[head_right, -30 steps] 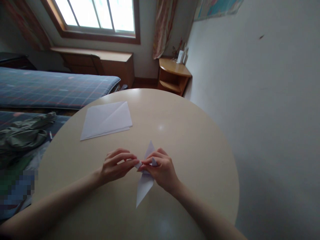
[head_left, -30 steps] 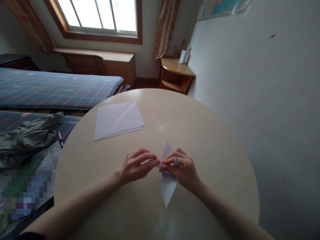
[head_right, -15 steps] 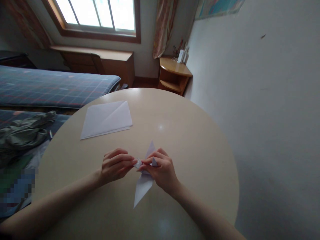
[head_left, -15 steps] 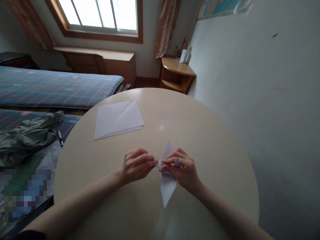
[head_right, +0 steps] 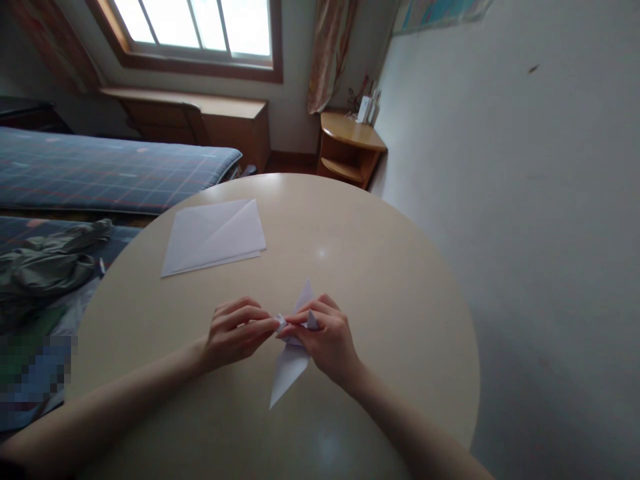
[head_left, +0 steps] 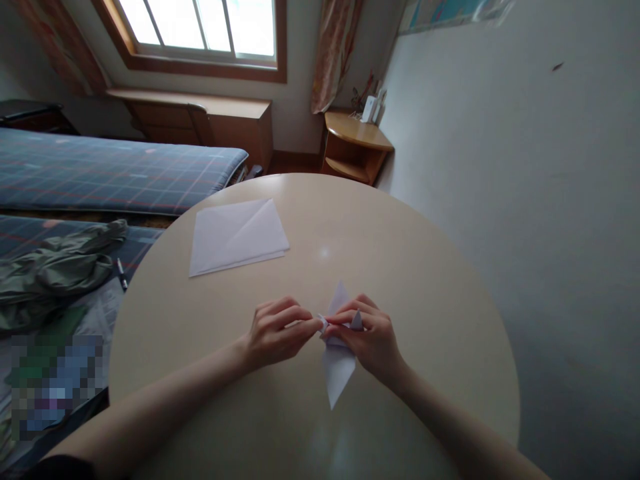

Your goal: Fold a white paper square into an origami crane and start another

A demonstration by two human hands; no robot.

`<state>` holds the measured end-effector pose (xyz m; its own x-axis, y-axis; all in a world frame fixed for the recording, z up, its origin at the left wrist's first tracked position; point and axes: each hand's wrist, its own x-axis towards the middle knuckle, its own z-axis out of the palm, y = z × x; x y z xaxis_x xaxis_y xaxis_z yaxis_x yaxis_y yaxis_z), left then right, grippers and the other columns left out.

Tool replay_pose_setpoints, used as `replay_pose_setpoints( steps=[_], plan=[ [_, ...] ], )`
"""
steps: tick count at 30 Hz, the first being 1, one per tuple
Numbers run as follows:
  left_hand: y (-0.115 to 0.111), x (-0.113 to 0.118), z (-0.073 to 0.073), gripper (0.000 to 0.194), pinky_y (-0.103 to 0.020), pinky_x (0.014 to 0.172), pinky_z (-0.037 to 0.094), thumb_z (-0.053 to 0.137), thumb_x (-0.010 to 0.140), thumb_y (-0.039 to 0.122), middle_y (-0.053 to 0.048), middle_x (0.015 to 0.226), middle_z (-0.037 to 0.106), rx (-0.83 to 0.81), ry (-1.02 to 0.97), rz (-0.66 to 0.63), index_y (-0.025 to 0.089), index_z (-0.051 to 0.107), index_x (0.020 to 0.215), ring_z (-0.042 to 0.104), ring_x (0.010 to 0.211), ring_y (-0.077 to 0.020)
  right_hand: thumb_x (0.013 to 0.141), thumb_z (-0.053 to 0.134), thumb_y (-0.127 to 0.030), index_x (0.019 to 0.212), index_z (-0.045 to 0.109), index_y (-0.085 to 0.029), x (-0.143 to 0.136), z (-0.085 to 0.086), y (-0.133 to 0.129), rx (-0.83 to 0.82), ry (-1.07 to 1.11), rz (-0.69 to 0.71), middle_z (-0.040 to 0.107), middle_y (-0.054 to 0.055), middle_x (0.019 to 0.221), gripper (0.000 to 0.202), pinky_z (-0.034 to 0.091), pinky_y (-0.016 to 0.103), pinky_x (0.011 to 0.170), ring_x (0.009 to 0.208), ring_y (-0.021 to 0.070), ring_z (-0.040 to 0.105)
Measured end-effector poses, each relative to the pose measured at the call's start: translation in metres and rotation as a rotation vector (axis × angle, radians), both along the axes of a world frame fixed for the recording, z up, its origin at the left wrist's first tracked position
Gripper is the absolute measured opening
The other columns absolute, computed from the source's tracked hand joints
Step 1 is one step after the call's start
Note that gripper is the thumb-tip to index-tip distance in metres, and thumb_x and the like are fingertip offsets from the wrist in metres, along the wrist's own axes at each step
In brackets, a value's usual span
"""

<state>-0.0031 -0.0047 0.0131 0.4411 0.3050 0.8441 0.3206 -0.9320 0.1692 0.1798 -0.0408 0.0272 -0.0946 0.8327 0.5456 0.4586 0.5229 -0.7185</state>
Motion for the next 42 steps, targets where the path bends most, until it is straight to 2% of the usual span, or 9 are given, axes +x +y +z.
replay_pose_setpoints(
  steps=[5, 10, 15, 20, 23, 30, 34, 39, 42],
  plan=[
    [-0.001, 0.001, -0.001, 0.009, -0.020, 0.055, 0.042, 0.066, 0.077, 0.018, 0.001, 0.069, 0.063, -0.031, -0.031, 0.006, 0.020, 0.062, 0.085, 0.052, 0.060, -0.0093, 0.071, 0.073, -0.022, 0.074, 0.071, -0.024, 0.000, -0.001, -0.001, 0.038, -0.015, -0.001, 0.066, 0.001, 0.062, 0.004, 0.047, 0.028, 0.055, 0.062, 0.0156, 0.053],
    [-0.006, 0.007, -0.003, 0.010, -0.021, 0.057, 0.046, 0.069, 0.074, 0.014, 0.000, 0.070, 0.063, -0.180, -0.094, 0.001, 0.019, 0.064, 0.081, 0.053, 0.062, -0.0100, 0.072, 0.071, -0.023, 0.074, 0.071, -0.025, -0.001, 0.001, -0.001, 0.066, -0.028, -0.002, 0.065, 0.000, 0.061, 0.003, 0.047, 0.028, 0.054, 0.061, 0.0154, 0.052],
    [-0.008, 0.012, 0.001, 0.002, -0.018, 0.051, 0.049, 0.066, 0.077, 0.016, -0.004, 0.082, 0.060, -0.526, -0.208, -0.103, 0.017, 0.066, 0.079, 0.057, 0.065, -0.0089, 0.073, 0.071, -0.023, 0.074, 0.071, -0.025, -0.001, 0.000, 0.000, 0.063, -0.037, -0.011, 0.065, 0.001, 0.061, 0.002, 0.047, 0.028, 0.055, 0.062, 0.0156, 0.053],
    [-0.002, 0.011, 0.001, 0.007, -0.025, 0.064, 0.057, 0.065, 0.076, 0.016, -0.008, 0.089, 0.060, -0.863, -0.261, -0.293, 0.013, 0.065, 0.083, 0.062, 0.075, -0.0128, 0.073, 0.071, -0.025, 0.070, 0.071, -0.025, 0.006, -0.002, 0.005, 0.043, -0.020, -0.053, 0.065, 0.001, 0.061, 0.003, 0.046, 0.029, 0.054, 0.061, 0.0160, 0.053],
    [0.000, 0.010, -0.001, 0.012, -0.029, 0.070, 0.058, 0.066, 0.076, 0.020, -0.009, 0.091, 0.063, -0.982, -0.315, -0.353, 0.011, 0.064, 0.085, 0.064, 0.077, -0.0142, 0.072, 0.071, -0.027, 0.068, 0.070, -0.026, 0.011, -0.001, 0.009, -0.003, 0.020, -0.084, 0.065, 0.001, 0.062, 0.004, 0.046, 0.030, 0.055, 0.062, 0.0162, 0.053],
    [0.000, 0.012, 0.002, 0.012, -0.026, 0.066, 0.055, 0.068, 0.076, 0.023, -0.007, 0.076, 0.068, -0.925, -0.305, -0.243, 0.012, 0.064, 0.073, 0.064, 0.071, -0.0147, 0.071, 0.072, -0.025, 0.068, 0.068, -0.026, 0.010, -0.001, 0.009, -0.043, 0.097, -0.073, 0.065, 0.000, 0.065, 0.005, 0.046, 0.030, 0.058, 0.064, 0.0163, 0.056],
    [-0.006, 0.014, -0.001, 0.013, -0.023, 0.060, 0.053, 0.063, 0.081, 0.026, -0.004, 0.070, 0.067, -0.875, -0.228, -0.151, 0.013, 0.060, 0.078, 0.063, 0.064, -0.0128, 0.072, 0.070, -0.025, 0.066, 0.068, -0.025, 0.009, 0.000, 0.007, -0.081, 0.117, -0.134, 0.064, 0.001, 0.065, 0.006, 0.046, 0.032, 0.062, 0.066, 0.0170, 0.056],
    [-0.013, 0.016, -0.002, 0.023, -0.025, 0.064, 0.053, 0.065, 0.079, 0.026, -0.004, 0.075, 0.067, -0.921, -0.236, -0.178, 0.015, 0.054, 0.095, 0.064, 0.066, -0.0124, 0.071, 0.069, -0.027, 0.063, 0.067, -0.024, 0.010, 0.000, 0.005, -0.121, 0.171, -0.203, 0.062, 0.001, 0.064, 0.008, 0.046, 0.033, 0.065, 0.066, 0.0170, 0.054],
    [-0.012, 0.017, 0.000, 0.020, -0.023, 0.060, 0.051, 0.066, 0.078, 0.030, -0.003, 0.072, 0.065, -0.890, -0.196, -0.168, 0.014, 0.060, 0.089, 0.060, 0.061, -0.0110, 0.071, 0.069, -0.028, 0.064, 0.068, -0.024, 0.010, 0.001, 0.005, -0.155, 0.183, -0.173, 0.062, 0.001, 0.064, 0.009, 0.045, 0.033, 0.065, 0.066, 0.0171, 0.054]
  ],
)
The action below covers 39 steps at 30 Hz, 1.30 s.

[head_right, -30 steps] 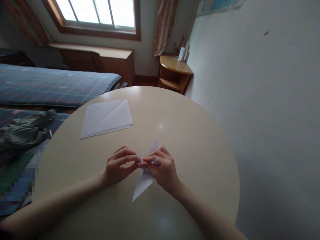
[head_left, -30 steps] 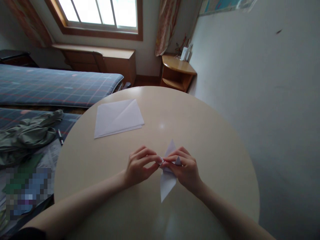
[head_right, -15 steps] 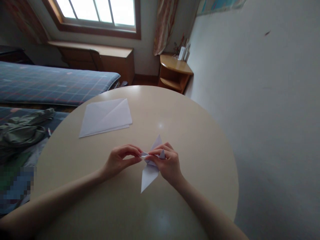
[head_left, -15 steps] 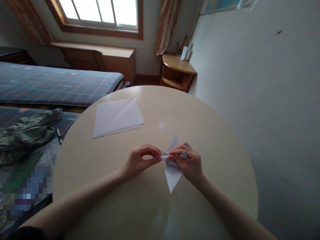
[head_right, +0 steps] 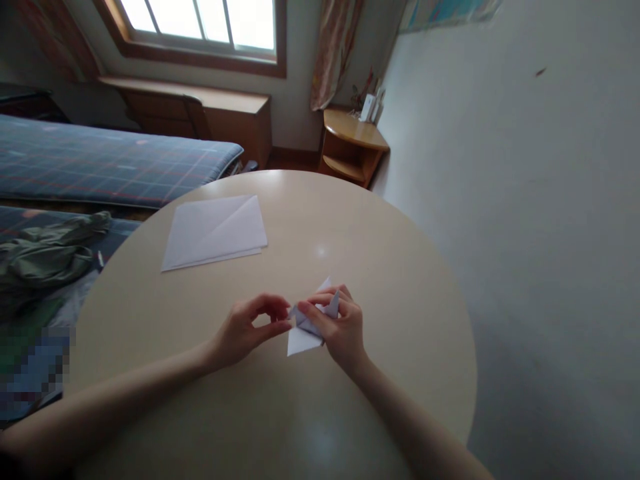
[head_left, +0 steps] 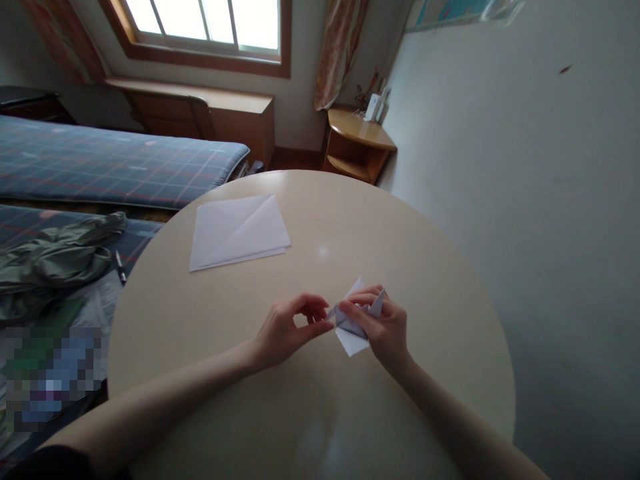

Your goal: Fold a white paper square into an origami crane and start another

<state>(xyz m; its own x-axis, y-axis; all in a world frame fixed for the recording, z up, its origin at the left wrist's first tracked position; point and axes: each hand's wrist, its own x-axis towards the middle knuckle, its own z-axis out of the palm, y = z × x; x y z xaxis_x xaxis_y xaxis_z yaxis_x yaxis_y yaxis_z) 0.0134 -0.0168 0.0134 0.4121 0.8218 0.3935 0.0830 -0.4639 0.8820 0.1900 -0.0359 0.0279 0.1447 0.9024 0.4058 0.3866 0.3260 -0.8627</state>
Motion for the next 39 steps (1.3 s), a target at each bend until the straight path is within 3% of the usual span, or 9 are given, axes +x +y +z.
replay_pose_setpoints(
  steps=[6, 11, 19, 24, 39],
  plan=[
    [0.005, -0.002, 0.003, 0.017, -0.021, 0.056, 0.044, 0.059, 0.083, 0.030, -0.002, 0.067, 0.063, -0.044, 0.062, 0.036, 0.014, 0.063, 0.076, 0.055, 0.060, -0.0107, 0.073, 0.066, -0.030, 0.063, 0.069, -0.022, 0.007, -0.002, 0.008, -0.116, 0.065, 0.166, 0.064, 0.002, 0.063, 0.013, 0.045, 0.032, 0.063, 0.063, 0.0159, 0.055],
    [0.005, -0.004, 0.004, 0.016, -0.020, 0.053, 0.041, 0.058, 0.082, 0.027, -0.001, 0.064, 0.060, -0.108, 0.079, -0.022, 0.013, 0.061, 0.075, 0.052, 0.058, -0.0099, 0.066, 0.072, -0.026, 0.072, 0.072, -0.023, 0.013, -0.003, 0.012, -0.200, 0.074, 0.310, 0.068, 0.003, 0.070, 0.007, 0.046, 0.031, 0.063, 0.069, 0.0174, 0.058],
    [0.004, -0.002, 0.000, 0.015, -0.018, 0.050, 0.039, 0.060, 0.080, 0.022, 0.000, 0.059, 0.059, 0.016, 0.106, -0.033, 0.012, 0.061, 0.069, 0.047, 0.051, -0.0073, 0.062, 0.075, -0.025, 0.063, 0.071, -0.023, 0.007, -0.007, 0.010, -0.287, 0.210, 0.228, 0.065, 0.002, 0.068, 0.004, 0.044, 0.030, 0.061, 0.066, 0.0159, 0.057],
    [0.002, -0.001, 0.002, 0.017, -0.018, 0.050, 0.039, 0.059, 0.082, 0.025, 0.000, 0.059, 0.059, 0.026, 0.143, -0.050, 0.013, 0.062, 0.070, 0.047, 0.051, -0.0071, 0.059, 0.075, -0.024, 0.055, 0.067, -0.022, 0.003, -0.011, 0.009, -0.231, 0.189, 0.132, 0.059, 0.000, 0.059, 0.009, 0.041, 0.032, 0.067, 0.065, 0.0156, 0.052],
    [0.000, -0.002, 0.004, 0.014, -0.017, 0.051, 0.040, 0.057, 0.083, 0.022, 0.000, 0.061, 0.059, 0.063, 0.155, -0.041, 0.013, 0.062, 0.074, 0.047, 0.052, -0.0068, 0.065, 0.070, -0.030, 0.060, 0.066, -0.022, 0.002, -0.005, 0.006, -0.234, 0.106, 0.156, 0.057, 0.000, 0.061, 0.011, 0.037, 0.029, 0.061, 0.063, 0.0155, 0.049]
  ],
)
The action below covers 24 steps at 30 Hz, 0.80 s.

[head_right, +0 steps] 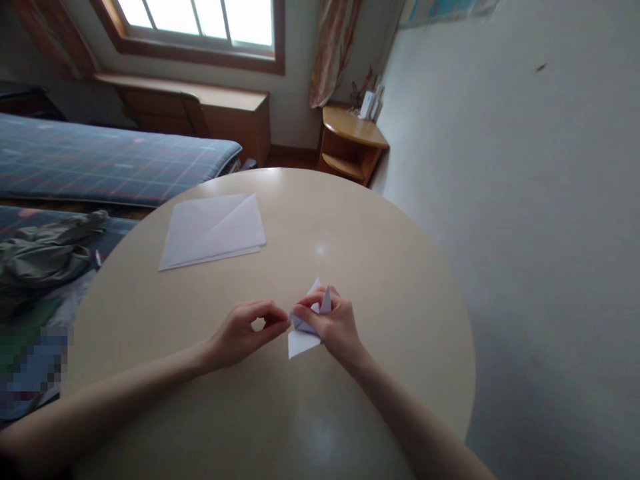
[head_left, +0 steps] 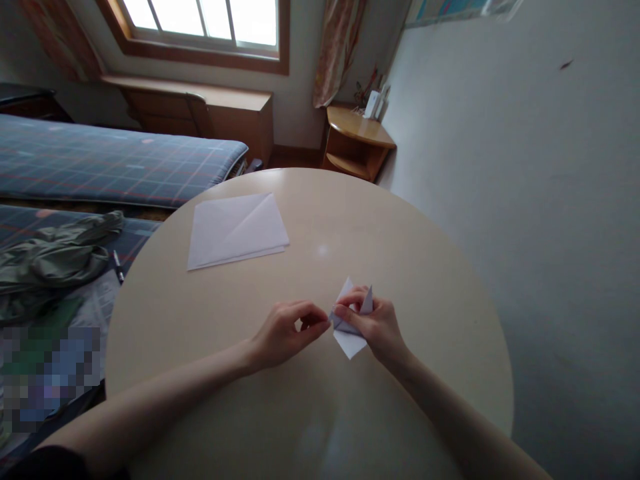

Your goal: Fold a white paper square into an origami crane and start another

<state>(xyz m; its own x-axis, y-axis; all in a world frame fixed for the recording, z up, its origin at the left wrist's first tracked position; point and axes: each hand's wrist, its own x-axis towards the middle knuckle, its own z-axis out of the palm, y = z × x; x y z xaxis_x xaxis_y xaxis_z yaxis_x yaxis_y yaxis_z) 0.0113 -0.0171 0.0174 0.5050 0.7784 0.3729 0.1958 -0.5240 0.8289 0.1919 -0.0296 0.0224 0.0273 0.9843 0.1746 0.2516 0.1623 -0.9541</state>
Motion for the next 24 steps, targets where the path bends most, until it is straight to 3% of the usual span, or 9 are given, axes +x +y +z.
replay_pose_setpoints(
  steps=[6, 10, 12, 15, 17, 21, 24],
  plan=[
    [-0.001, 0.001, -0.002, 0.017, -0.016, 0.051, 0.039, 0.055, 0.084, 0.025, 0.001, 0.060, 0.057, 0.034, 0.045, -0.035, 0.013, 0.062, 0.074, 0.046, 0.051, -0.0066, 0.067, 0.066, -0.024, 0.057, 0.060, -0.022, -0.005, 0.000, -0.003, 0.074, -0.028, -0.007, 0.055, -0.001, 0.059, 0.012, 0.038, 0.030, 0.063, 0.065, 0.0158, 0.048],
    [0.002, -0.001, -0.002, 0.023, -0.016, 0.051, 0.038, 0.051, 0.088, 0.028, 0.001, 0.061, 0.056, 0.093, 0.076, -0.031, 0.013, 0.061, 0.075, 0.047, 0.052, -0.0074, 0.071, 0.067, -0.028, 0.060, 0.063, -0.023, -0.003, -0.001, -0.002, 0.147, -0.083, 0.009, 0.059, 0.000, 0.061, 0.013, 0.040, 0.031, 0.066, 0.068, 0.0174, 0.050],
    [0.005, -0.002, -0.003, 0.025, -0.017, 0.052, 0.038, 0.048, 0.090, 0.028, 0.000, 0.062, 0.055, 0.152, 0.081, -0.027, 0.013, 0.060, 0.075, 0.046, 0.054, -0.0079, 0.073, 0.067, -0.034, 0.070, 0.067, -0.024, 0.000, -0.001, 0.001, 0.181, -0.123, 0.057, 0.062, 0.002, 0.067, 0.010, 0.042, 0.033, 0.068, 0.073, 0.0187, 0.052],
    [0.011, -0.006, -0.003, 0.025, -0.017, 0.051, 0.037, 0.047, 0.090, 0.026, 0.000, 0.061, 0.053, 0.237, 0.096, 0.002, 0.013, 0.059, 0.074, 0.044, 0.053, -0.0079, 0.075, 0.065, -0.045, 0.095, 0.067, -0.026, 0.009, 0.001, 0.008, 0.248, -0.173, 0.112, 0.064, 0.004, 0.083, 0.028, 0.042, 0.033, 0.067, 0.080, 0.0198, 0.052],
    [0.017, -0.009, -0.003, 0.024, -0.017, 0.050, 0.036, 0.047, 0.090, 0.025, 0.001, 0.059, 0.052, 0.268, 0.109, 0.031, 0.013, 0.059, 0.074, 0.042, 0.051, -0.0078, 0.076, 0.064, -0.046, 0.100, 0.065, -0.026, 0.015, 0.000, 0.013, 0.301, -0.202, 0.097, 0.063, 0.004, 0.088, 0.031, 0.042, 0.031, 0.062, 0.079, 0.0192, 0.051],
    [0.028, -0.015, -0.005, 0.020, -0.018, 0.053, 0.039, 0.047, 0.089, 0.022, 0.000, 0.061, 0.054, 0.336, 0.138, -0.013, 0.015, 0.058, 0.074, 0.046, 0.054, -0.0091, 0.077, 0.066, -0.033, 0.080, 0.067, -0.024, 0.023, -0.005, 0.020, 0.383, -0.292, 0.069, 0.062, 0.003, 0.079, 0.009, 0.040, 0.027, 0.054, 0.073, 0.0168, 0.054],
    [0.031, -0.017, -0.004, 0.010, -0.023, 0.062, 0.044, 0.050, 0.086, 0.021, -0.004, 0.071, 0.058, 0.411, 0.166, -0.046, 0.014, 0.057, 0.084, 0.052, 0.066, -0.0129, 0.079, 0.064, -0.025, 0.072, 0.066, -0.023, 0.023, -0.009, 0.021, 0.427, -0.323, 0.088, 0.065, 0.002, 0.070, 0.007, 0.041, 0.026, 0.051, 0.066, 0.0150, 0.055]
  ],
)
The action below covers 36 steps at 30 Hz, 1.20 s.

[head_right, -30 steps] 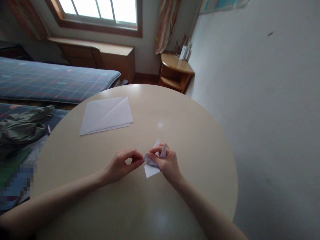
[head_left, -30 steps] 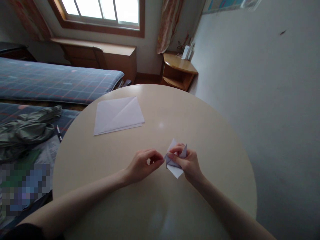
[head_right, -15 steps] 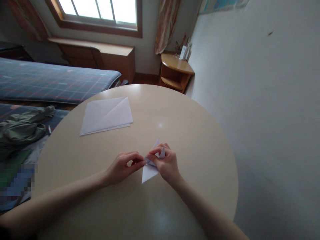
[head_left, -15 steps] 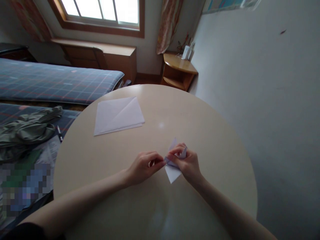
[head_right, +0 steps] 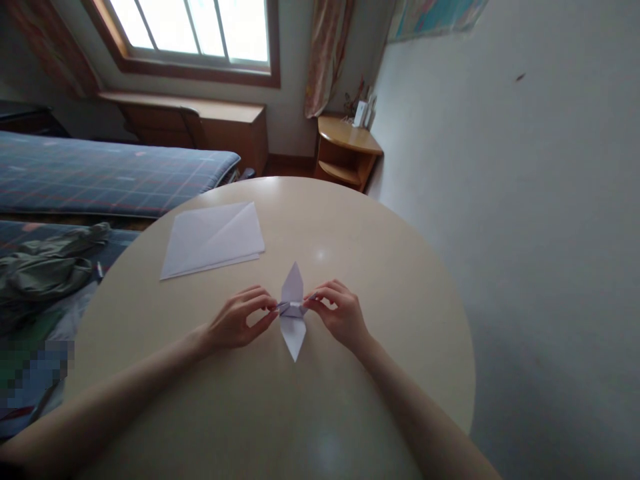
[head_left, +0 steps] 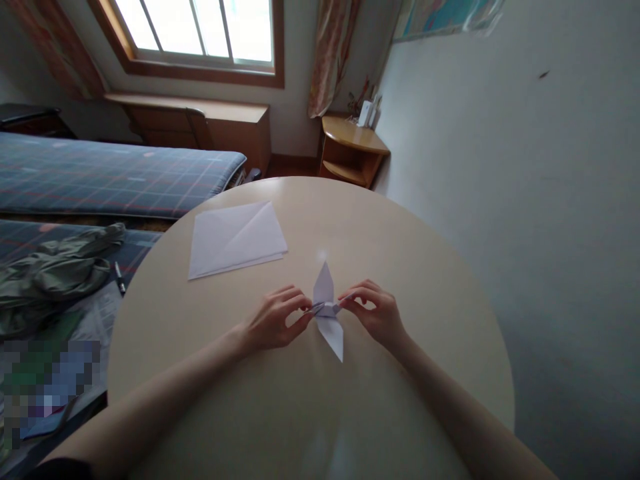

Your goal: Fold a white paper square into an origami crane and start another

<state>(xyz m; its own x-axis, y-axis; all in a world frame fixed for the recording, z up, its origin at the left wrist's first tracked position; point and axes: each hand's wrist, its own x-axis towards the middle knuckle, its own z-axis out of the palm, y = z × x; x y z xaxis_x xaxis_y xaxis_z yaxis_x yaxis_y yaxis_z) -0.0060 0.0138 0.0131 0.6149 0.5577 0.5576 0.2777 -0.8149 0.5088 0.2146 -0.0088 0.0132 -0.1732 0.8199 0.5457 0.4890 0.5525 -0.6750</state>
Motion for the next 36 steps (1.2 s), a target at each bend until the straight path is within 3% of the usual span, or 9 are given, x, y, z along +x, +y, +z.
replay_pose_setpoints(
  steps=[4, 7, 12, 19, 25, 30, 33, 36],
  plan=[
    [-0.004, 0.001, 0.000, 0.025, -0.025, 0.068, 0.048, 0.059, 0.083, 0.027, -0.009, 0.089, 0.061, 0.070, -0.056, 0.081, 0.014, 0.055, 0.104, 0.056, 0.075, -0.0145, 0.079, 0.064, -0.021, 0.073, 0.067, -0.023, -0.004, 0.000, -0.004, 0.074, -0.033, 0.011, 0.067, 0.003, 0.069, 0.007, 0.045, 0.027, 0.054, 0.064, 0.0150, 0.057],
    [-0.007, 0.005, -0.002, 0.009, -0.022, 0.065, 0.048, 0.055, 0.087, 0.022, -0.006, 0.079, 0.062, 0.120, -0.109, 0.089, 0.016, 0.060, 0.092, 0.057, 0.071, -0.0126, 0.078, 0.064, -0.019, 0.074, 0.067, -0.023, -0.008, 0.003, -0.007, 0.104, -0.054, 0.031, 0.067, 0.003, 0.069, 0.007, 0.048, 0.028, 0.059, 0.065, 0.0155, 0.057],
    [-0.008, 0.006, -0.002, 0.015, -0.020, 0.061, 0.046, 0.048, 0.089, 0.013, -0.003, 0.069, 0.061, 0.117, -0.115, 0.112, 0.016, 0.057, 0.078, 0.055, 0.064, -0.0113, 0.078, 0.065, -0.020, 0.071, 0.066, -0.023, -0.011, 0.005, -0.008, 0.087, -0.050, 0.053, 0.066, 0.003, 0.067, 0.007, 0.048, 0.029, 0.059, 0.064, 0.0157, 0.057],
    [-0.005, 0.002, -0.007, 0.010, -0.021, 0.063, 0.046, 0.050, 0.089, 0.014, -0.004, 0.073, 0.062, 0.150, -0.096, 0.062, 0.016, 0.057, 0.082, 0.055, 0.066, -0.0112, 0.082, 0.060, -0.022, 0.072, 0.064, -0.022, -0.010, 0.004, -0.008, 0.082, -0.076, 0.065, 0.066, 0.003, 0.068, 0.010, 0.048, 0.029, 0.060, 0.066, 0.0158, 0.058],
    [-0.003, 0.006, -0.014, 0.012, -0.023, 0.067, 0.050, 0.050, 0.089, 0.019, -0.007, 0.082, 0.064, 0.154, -0.072, 0.047, 0.014, 0.059, 0.096, 0.060, 0.074, -0.0131, 0.083, 0.059, -0.024, 0.072, 0.063, -0.021, -0.009, 0.001, -0.006, 0.098, -0.087, 0.040, 0.064, 0.004, 0.067, 0.012, 0.046, 0.028, 0.060, 0.065, 0.0154, 0.056],
    [-0.007, 0.006, -0.011, 0.018, -0.017, 0.059, 0.048, 0.049, 0.090, 0.020, -0.004, 0.069, 0.065, 0.127, -0.105, 0.087, 0.016, 0.066, 0.084, 0.060, 0.061, -0.0099, 0.087, 0.048, -0.046, 0.075, 0.064, -0.020, -0.003, 0.002, -0.007, -0.025, 0.005, 0.153, 0.061, 0.005, 0.070, 0.033, 0.043, 0.029, 0.060, 0.067, 0.0160, 0.054],
    [-0.009, 0.004, -0.007, 0.019, -0.016, 0.055, 0.047, 0.051, 0.089, 0.022, -0.002, 0.067, 0.067, 0.121, -0.106, 0.117, 0.019, 0.068, 0.081, 0.061, 0.057, -0.0090, 0.086, 0.039, -0.058, 0.087, 0.059, -0.019, 0.002, -0.001, -0.002, -0.149, 0.171, 0.016, 0.056, 0.003, 0.074, 0.044, 0.041, 0.027, 0.056, 0.064, 0.0147, 0.051],
    [-0.011, 0.003, -0.003, 0.022, -0.015, 0.054, 0.047, 0.049, 0.090, 0.022, -0.001, 0.066, 0.068, 0.153, -0.097, 0.102, 0.020, 0.069, 0.081, 0.062, 0.055, -0.0085, 0.076, 0.050, -0.063, 0.100, 0.053, -0.019, 0.003, -0.006, 0.005, -0.323, 0.282, -0.027, 0.055, 0.001, 0.077, 0.050, 0.040, 0.025, 0.053, 0.061, 0.0129, 0.049]
  ],
)
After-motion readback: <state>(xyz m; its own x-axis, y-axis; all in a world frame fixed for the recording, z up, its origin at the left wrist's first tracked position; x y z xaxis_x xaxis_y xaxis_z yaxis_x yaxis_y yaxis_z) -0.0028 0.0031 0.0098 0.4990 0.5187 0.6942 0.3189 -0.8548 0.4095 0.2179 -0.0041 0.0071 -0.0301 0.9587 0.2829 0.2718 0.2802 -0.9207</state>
